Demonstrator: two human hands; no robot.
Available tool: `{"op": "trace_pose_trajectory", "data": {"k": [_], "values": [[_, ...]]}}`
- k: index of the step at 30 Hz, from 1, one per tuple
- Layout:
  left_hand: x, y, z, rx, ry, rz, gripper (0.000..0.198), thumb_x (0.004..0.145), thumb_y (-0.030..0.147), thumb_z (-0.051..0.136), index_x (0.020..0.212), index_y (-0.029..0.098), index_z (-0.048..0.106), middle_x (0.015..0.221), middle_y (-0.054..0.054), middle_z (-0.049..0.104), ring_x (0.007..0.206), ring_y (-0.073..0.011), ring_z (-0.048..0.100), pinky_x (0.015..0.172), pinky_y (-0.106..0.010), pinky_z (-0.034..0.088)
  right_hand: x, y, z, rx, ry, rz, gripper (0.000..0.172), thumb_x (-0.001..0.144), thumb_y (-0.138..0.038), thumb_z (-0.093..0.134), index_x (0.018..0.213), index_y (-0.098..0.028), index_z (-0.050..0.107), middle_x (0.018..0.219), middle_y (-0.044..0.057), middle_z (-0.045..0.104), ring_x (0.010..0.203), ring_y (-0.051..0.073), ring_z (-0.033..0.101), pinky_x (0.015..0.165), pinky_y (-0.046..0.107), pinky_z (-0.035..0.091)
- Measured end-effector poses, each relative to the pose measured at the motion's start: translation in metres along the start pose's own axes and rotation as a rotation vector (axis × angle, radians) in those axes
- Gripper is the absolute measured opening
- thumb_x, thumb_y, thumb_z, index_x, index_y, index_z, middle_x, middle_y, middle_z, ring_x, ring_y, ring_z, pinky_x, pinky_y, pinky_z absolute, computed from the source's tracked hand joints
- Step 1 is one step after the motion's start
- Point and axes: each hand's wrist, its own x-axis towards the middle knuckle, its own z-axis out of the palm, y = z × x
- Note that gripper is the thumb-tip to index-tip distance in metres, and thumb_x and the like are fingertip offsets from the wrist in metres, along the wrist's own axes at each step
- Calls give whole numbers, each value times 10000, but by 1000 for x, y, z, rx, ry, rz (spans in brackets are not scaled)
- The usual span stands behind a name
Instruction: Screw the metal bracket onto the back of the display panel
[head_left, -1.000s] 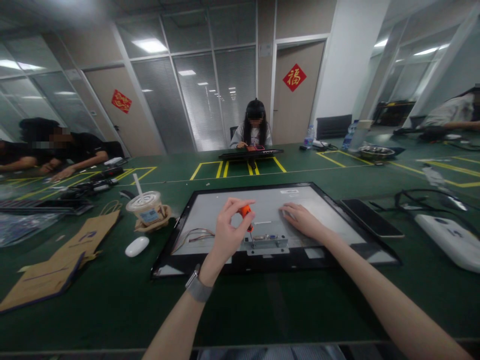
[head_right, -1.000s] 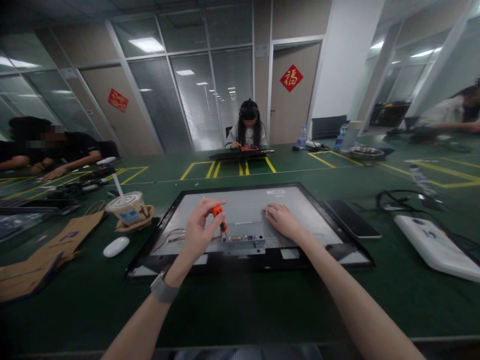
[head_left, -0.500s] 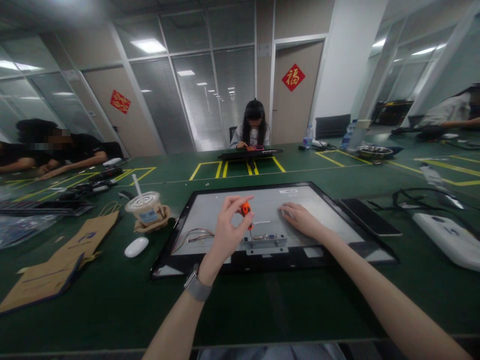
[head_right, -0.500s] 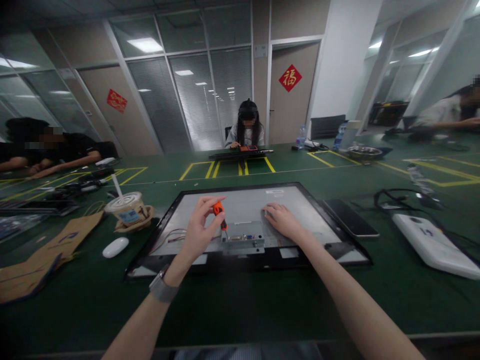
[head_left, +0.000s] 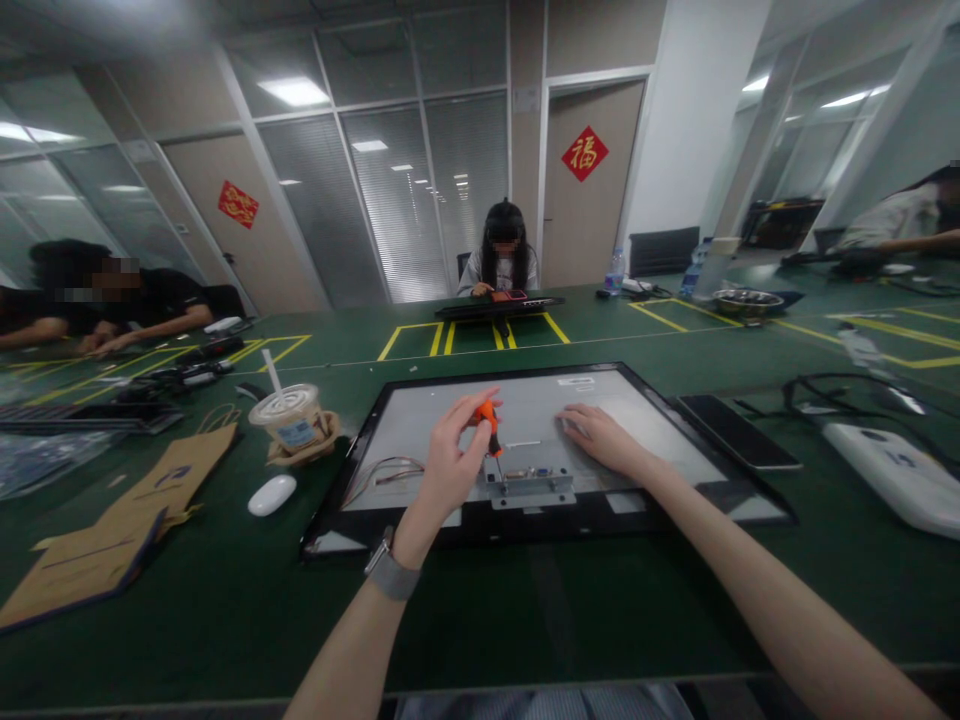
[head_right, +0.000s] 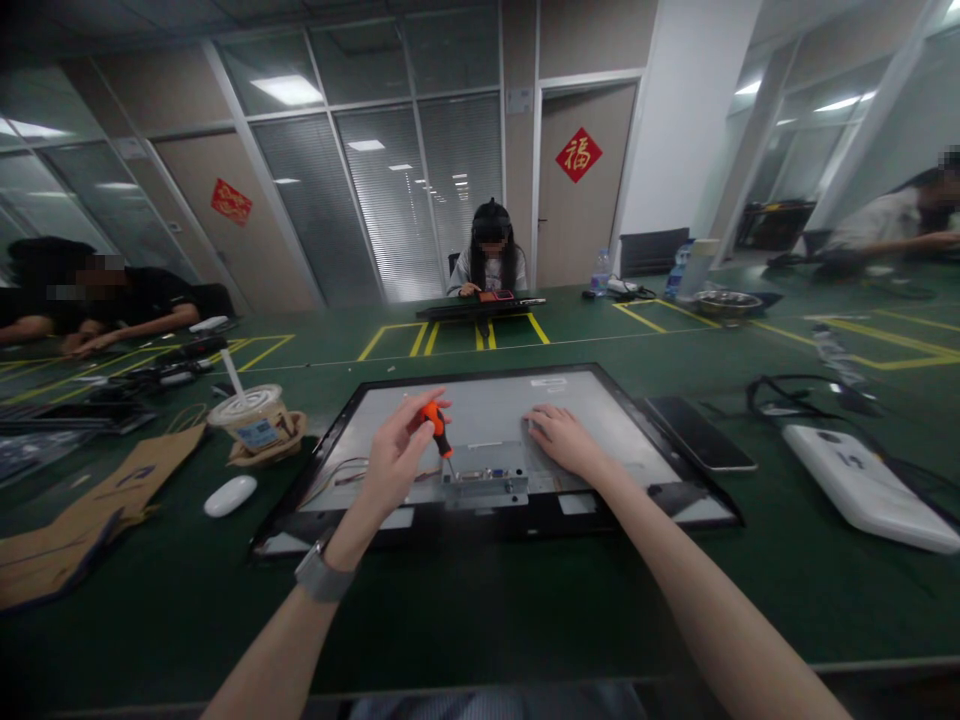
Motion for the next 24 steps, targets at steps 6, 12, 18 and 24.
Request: {"op": "trace_pose_trajectory", "data": {"k": [6, 12, 18, 24], "values": [[0, 4, 4, 123, 64, 101, 290, 901, 199, 635, 1184, 222, 697, 912, -23, 575, 814, -151, 569, 800, -296, 511, 0, 0, 0, 11, 16, -6, 385, 978, -278, 455, 1298, -215, 659, 1355, 146, 640, 1235, 308, 605, 1093, 498, 434], [-2, 12, 10, 166, 29, 115, 349, 942, 136, 504, 1248, 211, 652, 991, -51, 595, 843, -154, 589, 797, -292, 500, 0, 3, 4, 0, 21, -13, 393, 978, -264, 447, 1305, -194, 653, 1356, 153, 637, 1241, 302, 603, 1096, 485, 432], [-3, 9, 15, 290, 219, 168, 144, 886, 245, 690, 1024, 206, 681, 858, -7, 528, 742, -146, 550, 743, -286, 503, 2, 6, 7, -2, 25, -20, 381, 971, -258, 463, 1294, -201, 657, 1355, 154, 638, 1250, 302, 596, 1083, 488, 442], [-5, 13, 13, 283, 121, 194, 278, 989, 177, 451, 1195, 192, 637, 1088, -91, 639, 939, -190, 639, 849, -331, 523, 1, 5, 5, 0, 27, -17, 382, 974, -270, 463, 1298, -213, 657, 1350, 143, 642, 1241, 300, 602, 1075, 488, 455]]}}
